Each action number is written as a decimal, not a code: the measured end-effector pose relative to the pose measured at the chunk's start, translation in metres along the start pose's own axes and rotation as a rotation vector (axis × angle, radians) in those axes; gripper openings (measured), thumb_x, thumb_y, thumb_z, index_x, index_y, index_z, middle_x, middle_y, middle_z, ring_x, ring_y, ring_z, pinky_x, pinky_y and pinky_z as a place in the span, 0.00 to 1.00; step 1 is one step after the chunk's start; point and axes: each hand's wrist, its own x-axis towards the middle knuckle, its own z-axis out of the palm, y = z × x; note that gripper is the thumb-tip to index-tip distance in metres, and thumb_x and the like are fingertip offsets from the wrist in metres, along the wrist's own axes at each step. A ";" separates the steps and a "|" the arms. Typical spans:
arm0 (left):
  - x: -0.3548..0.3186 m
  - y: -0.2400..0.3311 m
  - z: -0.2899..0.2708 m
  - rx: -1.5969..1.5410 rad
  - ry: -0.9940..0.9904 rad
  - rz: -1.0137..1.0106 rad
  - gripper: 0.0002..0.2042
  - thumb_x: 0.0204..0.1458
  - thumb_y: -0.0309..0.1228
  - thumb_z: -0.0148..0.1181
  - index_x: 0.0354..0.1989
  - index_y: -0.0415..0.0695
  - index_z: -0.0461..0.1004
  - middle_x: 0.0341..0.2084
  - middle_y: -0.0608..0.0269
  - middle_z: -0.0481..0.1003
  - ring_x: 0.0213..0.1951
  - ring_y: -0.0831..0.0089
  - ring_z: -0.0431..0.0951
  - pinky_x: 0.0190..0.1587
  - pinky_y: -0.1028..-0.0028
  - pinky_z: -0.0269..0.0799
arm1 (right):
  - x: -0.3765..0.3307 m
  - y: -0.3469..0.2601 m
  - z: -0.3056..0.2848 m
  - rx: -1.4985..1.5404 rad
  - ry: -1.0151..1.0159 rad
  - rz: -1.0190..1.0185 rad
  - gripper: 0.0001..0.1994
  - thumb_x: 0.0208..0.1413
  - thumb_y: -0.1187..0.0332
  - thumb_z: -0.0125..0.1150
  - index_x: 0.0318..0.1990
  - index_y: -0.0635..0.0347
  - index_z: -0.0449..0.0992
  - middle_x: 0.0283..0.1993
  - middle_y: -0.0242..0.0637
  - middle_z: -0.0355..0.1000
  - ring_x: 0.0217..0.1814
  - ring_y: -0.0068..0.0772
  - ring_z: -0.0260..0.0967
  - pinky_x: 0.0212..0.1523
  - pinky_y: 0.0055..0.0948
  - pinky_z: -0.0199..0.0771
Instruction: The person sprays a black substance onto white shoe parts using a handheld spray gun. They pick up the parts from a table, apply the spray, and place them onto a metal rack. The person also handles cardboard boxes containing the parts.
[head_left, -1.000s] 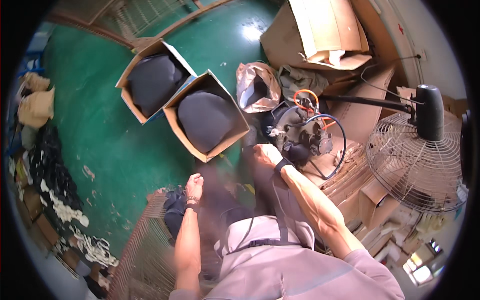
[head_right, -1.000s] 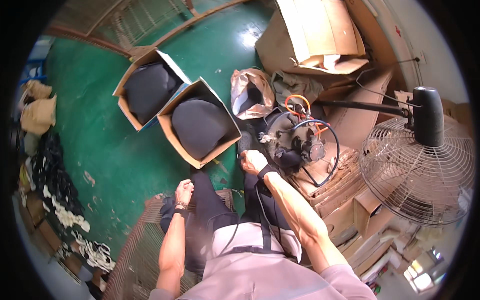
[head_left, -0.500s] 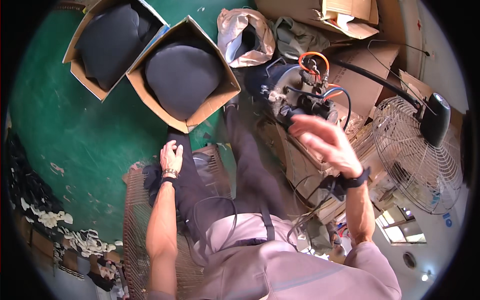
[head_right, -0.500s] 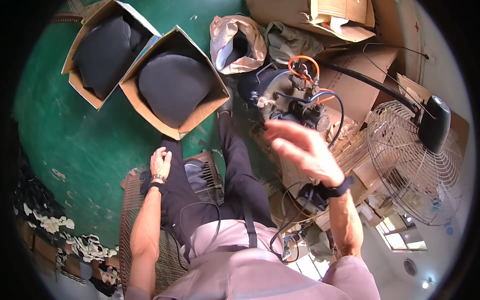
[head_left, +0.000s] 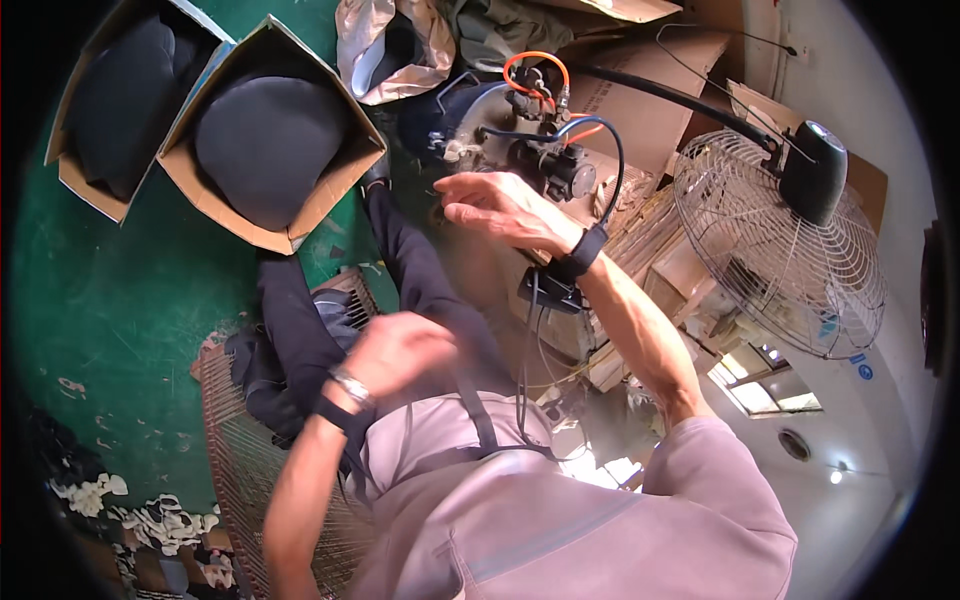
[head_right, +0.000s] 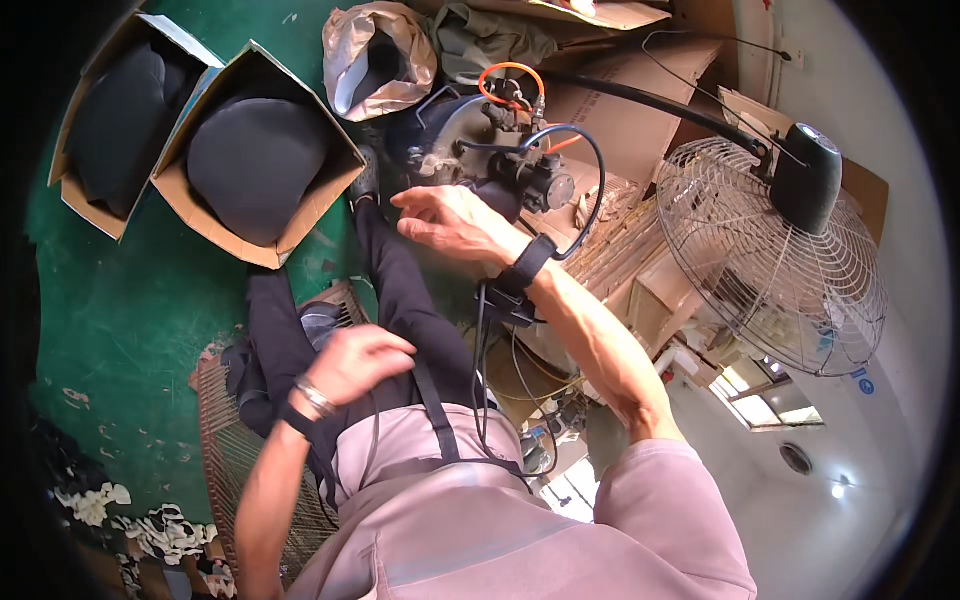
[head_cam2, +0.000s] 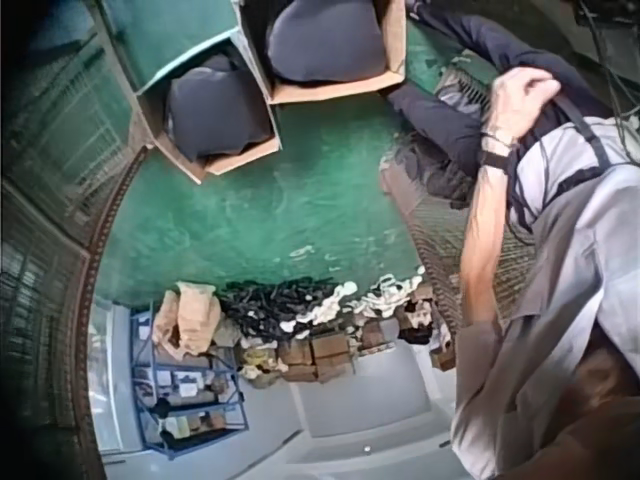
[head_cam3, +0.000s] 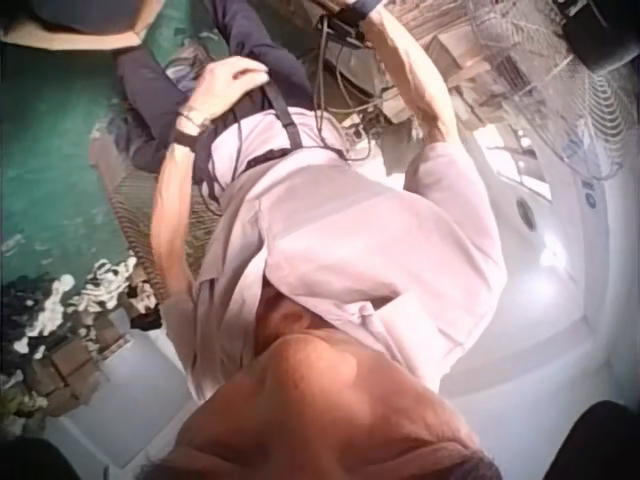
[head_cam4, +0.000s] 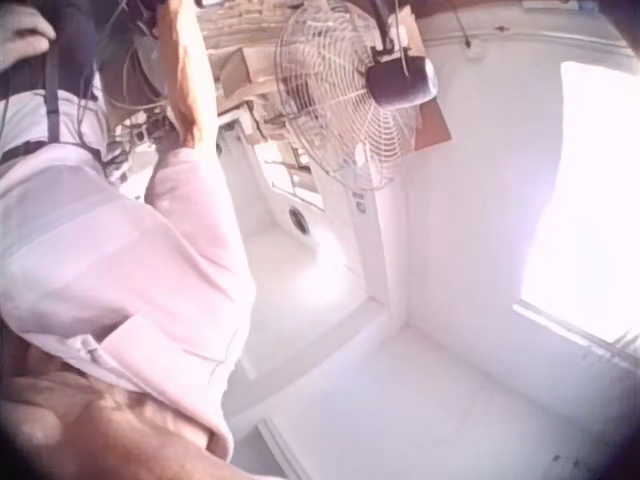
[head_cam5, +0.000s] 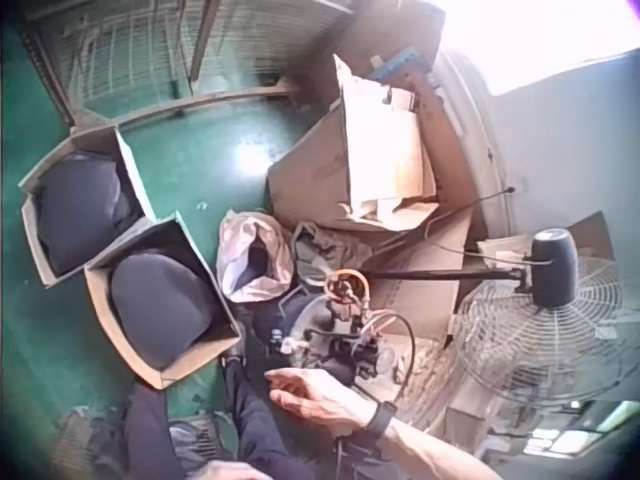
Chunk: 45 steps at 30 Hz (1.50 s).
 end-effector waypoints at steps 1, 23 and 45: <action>0.005 0.018 0.023 -0.077 -0.100 0.044 0.13 0.50 0.33 0.68 0.41 0.38 0.81 0.31 0.59 0.80 0.32 0.74 0.80 0.38 0.74 0.76 | 0.000 0.009 0.002 0.014 0.012 -0.007 0.23 0.60 0.62 0.59 0.59 0.69 0.70 0.50 0.49 0.77 0.52 0.41 0.75 0.53 0.36 0.74; 0.022 -0.043 0.032 -0.248 0.188 -0.439 0.23 0.61 0.38 0.56 0.61 0.37 0.67 0.34 0.57 0.81 0.33 0.76 0.81 0.37 0.77 0.76 | -0.020 0.052 -0.060 0.333 0.206 0.039 0.27 0.61 0.53 0.61 0.59 0.66 0.70 0.47 0.38 0.76 0.46 0.24 0.73 0.48 0.27 0.75; -0.032 -0.227 -0.103 0.759 0.889 -0.433 0.16 0.51 0.36 0.62 0.47 0.43 0.74 0.40 0.55 0.74 0.47 0.54 0.72 0.49 0.57 0.66 | 0.401 0.086 0.108 -0.492 0.516 -0.366 0.26 0.49 0.63 0.64 0.56 0.60 0.68 0.53 0.47 0.68 0.56 0.46 0.67 0.54 0.40 0.71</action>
